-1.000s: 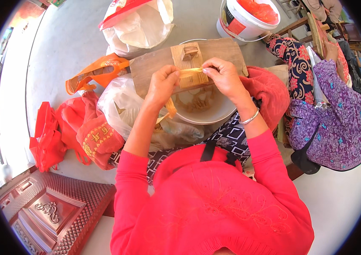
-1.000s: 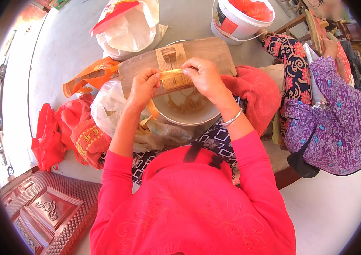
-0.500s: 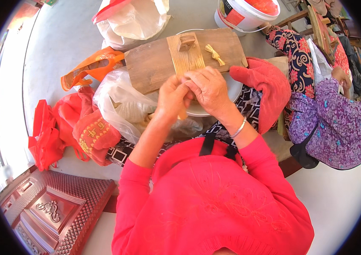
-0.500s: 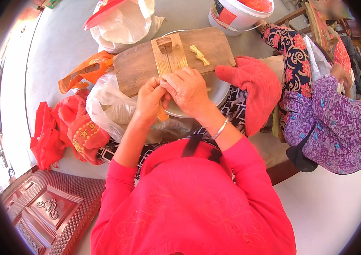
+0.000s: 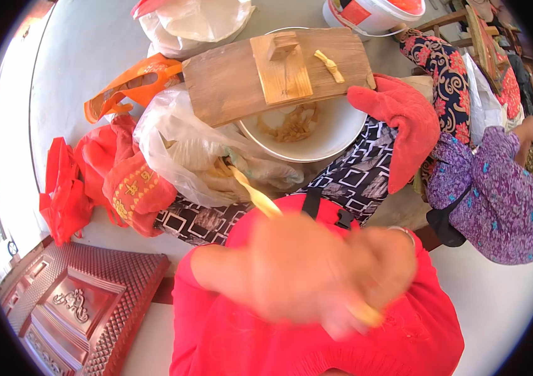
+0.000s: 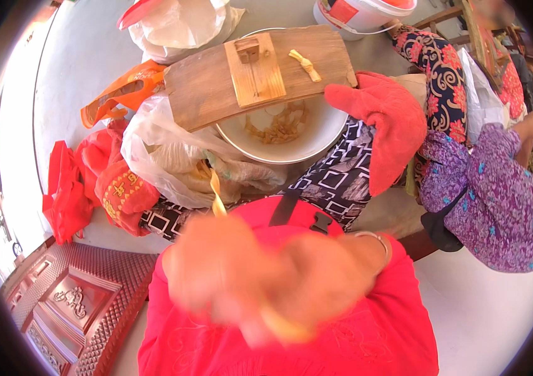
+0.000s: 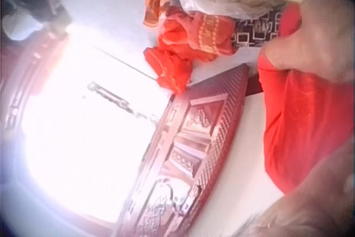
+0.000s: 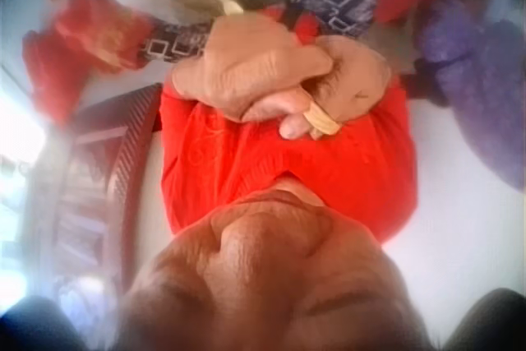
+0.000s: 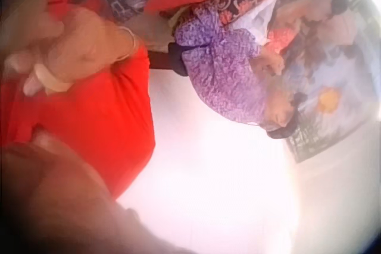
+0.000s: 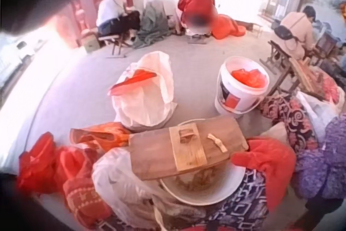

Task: The person shapes strips of dough by hand and flattens them using a small wooden press. They take dough strips from a plastic bag, stretch them, and place them on the press before moving the shaped pieces into a bowl.

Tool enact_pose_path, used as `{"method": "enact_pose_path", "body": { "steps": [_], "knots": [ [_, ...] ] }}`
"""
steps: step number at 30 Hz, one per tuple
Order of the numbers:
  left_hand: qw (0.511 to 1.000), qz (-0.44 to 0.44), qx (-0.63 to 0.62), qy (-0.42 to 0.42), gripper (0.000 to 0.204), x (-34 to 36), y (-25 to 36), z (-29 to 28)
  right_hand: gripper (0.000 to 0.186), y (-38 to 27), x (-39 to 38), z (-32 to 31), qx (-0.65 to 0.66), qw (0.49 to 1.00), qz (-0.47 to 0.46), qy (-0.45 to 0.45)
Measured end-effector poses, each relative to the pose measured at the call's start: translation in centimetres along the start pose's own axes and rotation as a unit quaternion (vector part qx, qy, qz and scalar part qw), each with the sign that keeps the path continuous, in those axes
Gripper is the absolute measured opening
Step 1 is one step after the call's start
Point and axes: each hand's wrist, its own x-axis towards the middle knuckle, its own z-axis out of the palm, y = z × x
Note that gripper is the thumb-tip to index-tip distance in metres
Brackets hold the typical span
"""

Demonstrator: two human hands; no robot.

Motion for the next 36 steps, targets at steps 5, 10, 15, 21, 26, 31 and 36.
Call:
{"method": "enact_pose_path", "body": {
  "steps": [5,10,15,21,26,31,36],
  "knots": [
    [0.93,-0.042,-0.341,-0.132,0.01,3.5,-0.1,-0.1,0.022,-3.1,-1.6,-0.3,-0.321,0.923,-0.09,0.192],
    [0.822,-0.361,-0.426,-0.114,0.029,-1.7,-4.4,3.6,0.035,5.9,-1.1,-2.9,-0.545,0.775,-0.066,0.314],
    [0.718,-0.53,-0.45,-0.04,0.015,-6.7,-9.3,5.0,0.018,11.1,-2.0,-3.5,-0.552,0.778,0.113,0.278],
    [0.9,-0.383,0.027,-0.207,0.006,-10.1,-9.3,2.8,0.023,15.0,-4.1,-1.8,-0.45,0.846,0.179,0.223],
    [0.956,-0.158,0.202,-0.145,0.017,-11.0,-9.0,2.2,0.03,17.3,-4.6,-0.7,-0.066,0.932,0.307,0.179],
    [0.966,-0.18,0.169,-0.078,0.032,-11.6,-9.6,2.8,0.023,18.1,-3.3,0.4,0.327,0.845,0.319,0.278],
    [0.933,-0.333,0.053,-0.126,0.034,-9.8,-8.1,2.7,0.01,17.2,-2.6,-0.3,0.177,0.908,0.254,0.283]
  ]
}}
